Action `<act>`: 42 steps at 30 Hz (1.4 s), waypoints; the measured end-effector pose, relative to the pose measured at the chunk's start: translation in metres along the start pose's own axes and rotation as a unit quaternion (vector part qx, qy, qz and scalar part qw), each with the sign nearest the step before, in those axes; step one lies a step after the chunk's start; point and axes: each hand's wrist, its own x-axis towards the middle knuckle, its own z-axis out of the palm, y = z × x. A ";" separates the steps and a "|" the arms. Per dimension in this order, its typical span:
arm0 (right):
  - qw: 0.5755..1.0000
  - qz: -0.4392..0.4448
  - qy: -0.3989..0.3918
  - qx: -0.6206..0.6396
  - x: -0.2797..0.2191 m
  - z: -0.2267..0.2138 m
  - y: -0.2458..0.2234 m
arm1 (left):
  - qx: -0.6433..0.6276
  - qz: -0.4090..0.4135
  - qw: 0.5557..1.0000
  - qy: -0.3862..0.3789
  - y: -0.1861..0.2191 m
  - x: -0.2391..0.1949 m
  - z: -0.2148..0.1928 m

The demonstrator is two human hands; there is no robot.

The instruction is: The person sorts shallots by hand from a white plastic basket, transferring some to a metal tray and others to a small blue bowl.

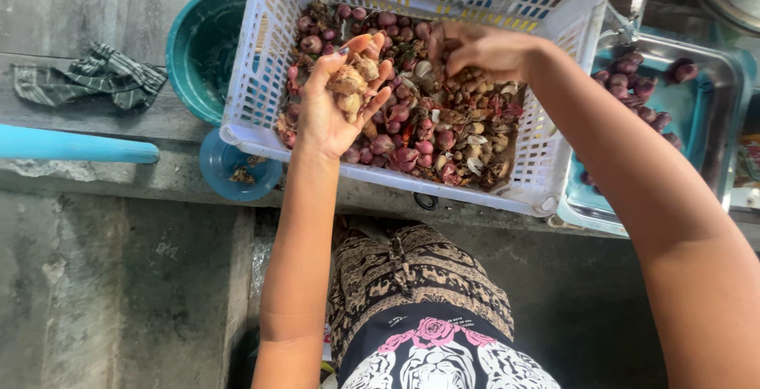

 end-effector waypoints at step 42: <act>0.899 0.036 -0.140 0.413 0.178 0.411 0.021 | -0.237 0.200 0.882 0.355 0.093 -0.252 -0.285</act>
